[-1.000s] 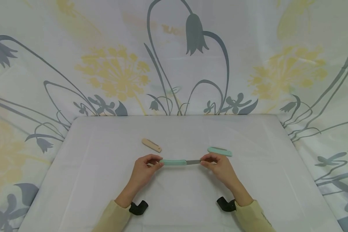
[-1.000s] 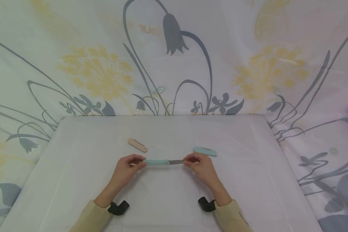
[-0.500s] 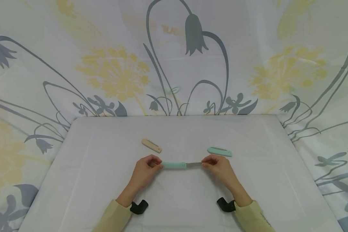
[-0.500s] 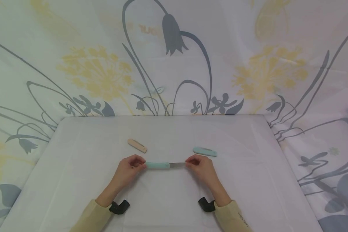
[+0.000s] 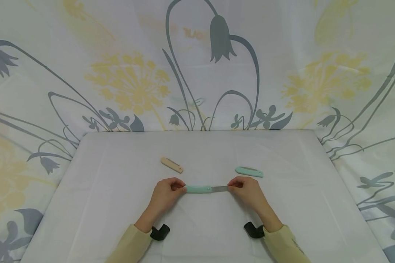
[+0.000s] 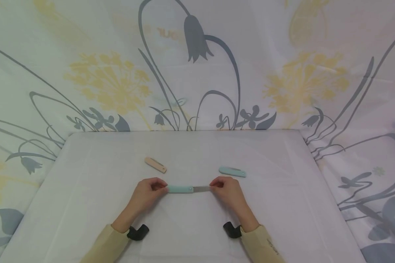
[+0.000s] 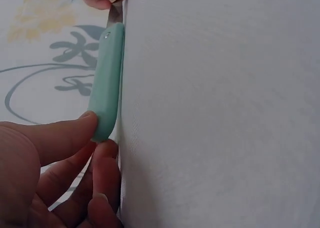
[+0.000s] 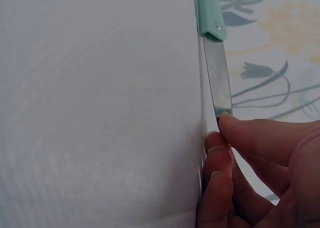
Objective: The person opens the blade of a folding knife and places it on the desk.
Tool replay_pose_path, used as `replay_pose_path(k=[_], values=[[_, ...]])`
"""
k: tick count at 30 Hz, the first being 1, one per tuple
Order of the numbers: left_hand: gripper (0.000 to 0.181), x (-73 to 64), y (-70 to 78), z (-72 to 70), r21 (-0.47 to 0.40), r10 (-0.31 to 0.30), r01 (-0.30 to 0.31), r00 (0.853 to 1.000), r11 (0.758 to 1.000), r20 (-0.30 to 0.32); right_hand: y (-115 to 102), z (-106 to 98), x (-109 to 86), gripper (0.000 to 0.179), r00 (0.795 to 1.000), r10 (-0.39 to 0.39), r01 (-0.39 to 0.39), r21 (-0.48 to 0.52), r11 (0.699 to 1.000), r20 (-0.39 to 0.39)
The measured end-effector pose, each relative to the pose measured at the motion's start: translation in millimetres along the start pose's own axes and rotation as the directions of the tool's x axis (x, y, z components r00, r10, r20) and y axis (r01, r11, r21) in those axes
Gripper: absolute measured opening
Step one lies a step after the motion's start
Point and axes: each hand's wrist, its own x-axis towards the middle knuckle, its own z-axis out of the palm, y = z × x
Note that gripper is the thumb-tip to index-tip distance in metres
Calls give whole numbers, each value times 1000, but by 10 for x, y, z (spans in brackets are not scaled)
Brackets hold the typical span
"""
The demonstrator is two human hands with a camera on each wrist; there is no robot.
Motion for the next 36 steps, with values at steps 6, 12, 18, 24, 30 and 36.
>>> replay_pose_path(k=[6,12,18,24,30,36], values=[[7,4,16,-17,45,39,-38,999,998,-19,-38,27,14,7,1000,2,-2,-41,999,0],[8,2,13,-22,58,25,-23,999,998,-23,-81,37,3,7,1000,1,-1,-67,998,-3],[10,-1,-4,-27,65,18,-16,1000,998,-22,-85,26,-6,8,1000,-21,21,-92,996,-1],[13,-8,-8,-59,41,9,-8,1000,999,-22,-51,-54,-27,11,1000,-20,20,-84,996,-1],[6,49,47,-66,4,43,-43,998,999,-37,19,-244,-41,16,999,-40,39,-82,996,-17],[4,180,178,-23,-60,88,-88,996,994,3,119,-485,-42,19,996,-32,24,-102,995,-78]])
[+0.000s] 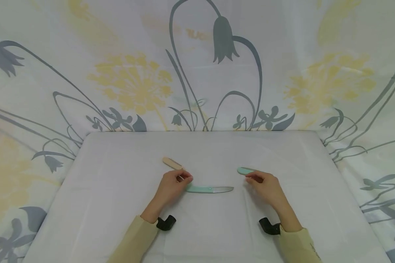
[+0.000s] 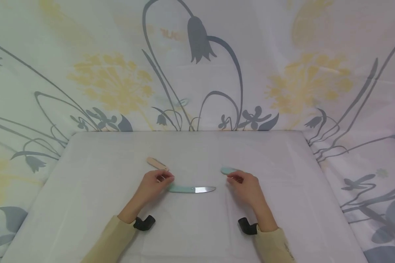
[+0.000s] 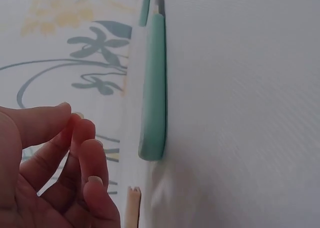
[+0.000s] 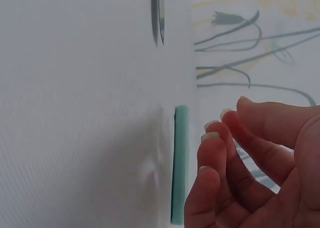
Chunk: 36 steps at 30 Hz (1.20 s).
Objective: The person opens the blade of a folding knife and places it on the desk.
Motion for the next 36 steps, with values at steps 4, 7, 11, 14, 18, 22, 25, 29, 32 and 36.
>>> replay_pose_path(k=[4,7,11,14,18,22,25,29,32,36], values=[[6,108,65,63,-30,27,-26,999,999,43,71,-131,-17,23,998,13,-12,9,1000,-53],[8,195,116,131,-48,57,-54,996,997,74,117,-215,-26,26,995,28,-28,-1,1000,-91],[9,289,215,229,-62,62,-55,991,997,119,187,-303,-36,25,991,55,-61,-38,997,-125],[11,347,293,302,-61,54,-45,987,997,151,235,-345,-41,24,988,74,-82,-53,995,-133],[15,428,391,413,-68,58,-47,983,997,173,274,-365,-35,25,988,85,-92,-52,994,-132],[18,506,461,548,-83,53,-38,981,996,189,312,-359,-12,27,988,88,-94,-49,994,-127],[21,550,503,650,-91,21,-2,978,996,206,335,-348,11,29,989,92,-99,-51,994,-119],[26,587,552,766,-102,-22,46,973,994,230,351,-334,34,30,990,106,-112,-55,992,-97],[29,604,580,834,-124,-29,62,967,990,252,353,-326,44,31,990,119,-124,-56,991,-81],[31,614,617,898,-154,-36,85,956,984,292,340,-325,54,32,990,125,-129,-67,989,-58]])
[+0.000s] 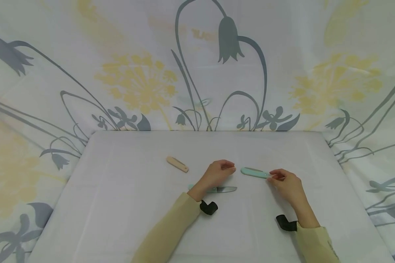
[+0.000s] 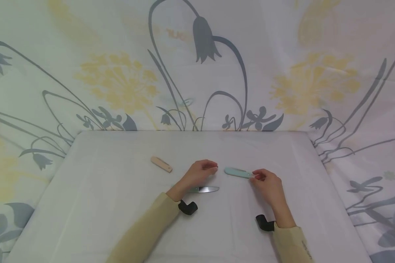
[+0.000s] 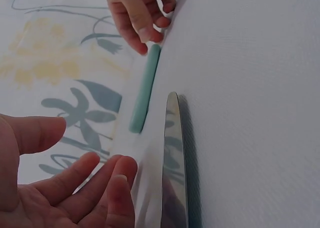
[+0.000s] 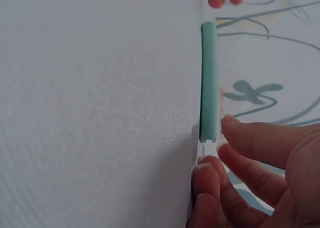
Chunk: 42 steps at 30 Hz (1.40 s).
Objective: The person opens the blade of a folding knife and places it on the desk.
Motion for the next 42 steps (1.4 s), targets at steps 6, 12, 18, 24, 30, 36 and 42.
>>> replay_pose_path(k=[6,12,18,24,30,36,42], values=[[37,29,64,97,3,-23,23,998,1000,54,-17,-8,29,33,999,-25,26,-30,999,20],[38,16,137,171,-12,-56,57,996,998,71,15,34,56,32,999,-32,34,-52,998,23],[36,19,136,209,-32,-81,83,995,996,57,36,64,64,30,999,-35,36,-60,998,17],[31,11,110,224,-67,-65,67,997,995,42,17,79,53,27,1000,-25,25,-41,999,4],[30,-3,98,225,-104,-40,45,998,994,47,-21,107,50,22,1000,3,-3,-37,999,-15],[30,-2,105,224,-117,-43,47,998,992,34,-55,104,60,25,1000,5,-5,-27,1000,-13],[31,-2,110,198,-139,-24,26,1000,990,11,-123,54,42,29,1000,18,-18,-5,1000,19]])
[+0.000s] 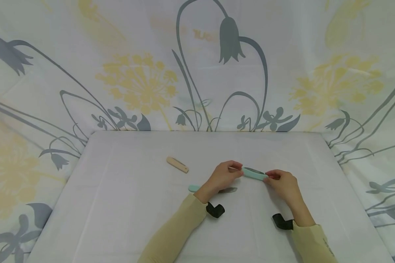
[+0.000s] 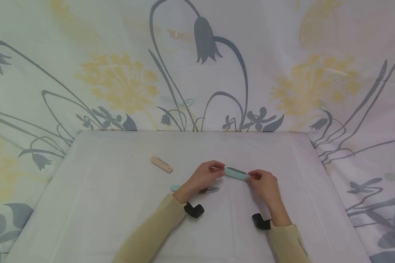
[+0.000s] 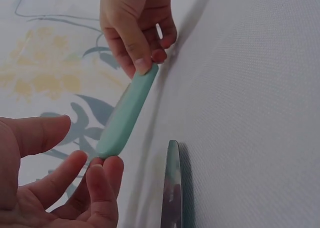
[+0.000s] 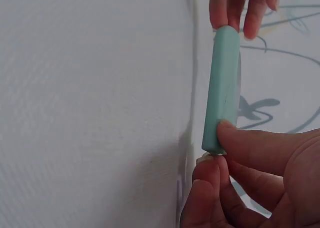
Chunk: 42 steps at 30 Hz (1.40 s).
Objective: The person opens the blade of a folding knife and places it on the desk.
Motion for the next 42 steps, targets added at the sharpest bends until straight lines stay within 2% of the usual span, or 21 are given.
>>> replay_pose_path(k=[7,12,16,23,31,42], values=[[36,15,-27,-45,-98,37,-39,999,994,-29,-80,-12,-35,28,1000,6,-6,86,996,4],[38,15,-75,-77,-110,62,-66,997,992,-40,-158,-4,-78,28,1000,-15,12,173,985,16],[33,-24,-82,-116,-130,61,-65,997,989,-40,-194,12,-120,28,999,-31,22,230,973,37],[21,-124,-105,-236,-193,54,-56,998,980,-18,-242,44,-179,27,998,-58,47,310,950,24],[20,-279,-167,-377,-217,70,-66,997,974,10,-327,134,-243,22,995,-97,85,303,949,26],[22,-548,-321,-585,-191,43,-41,999,981,7,-485,333,-315,19,982,-185,165,313,935,35]])
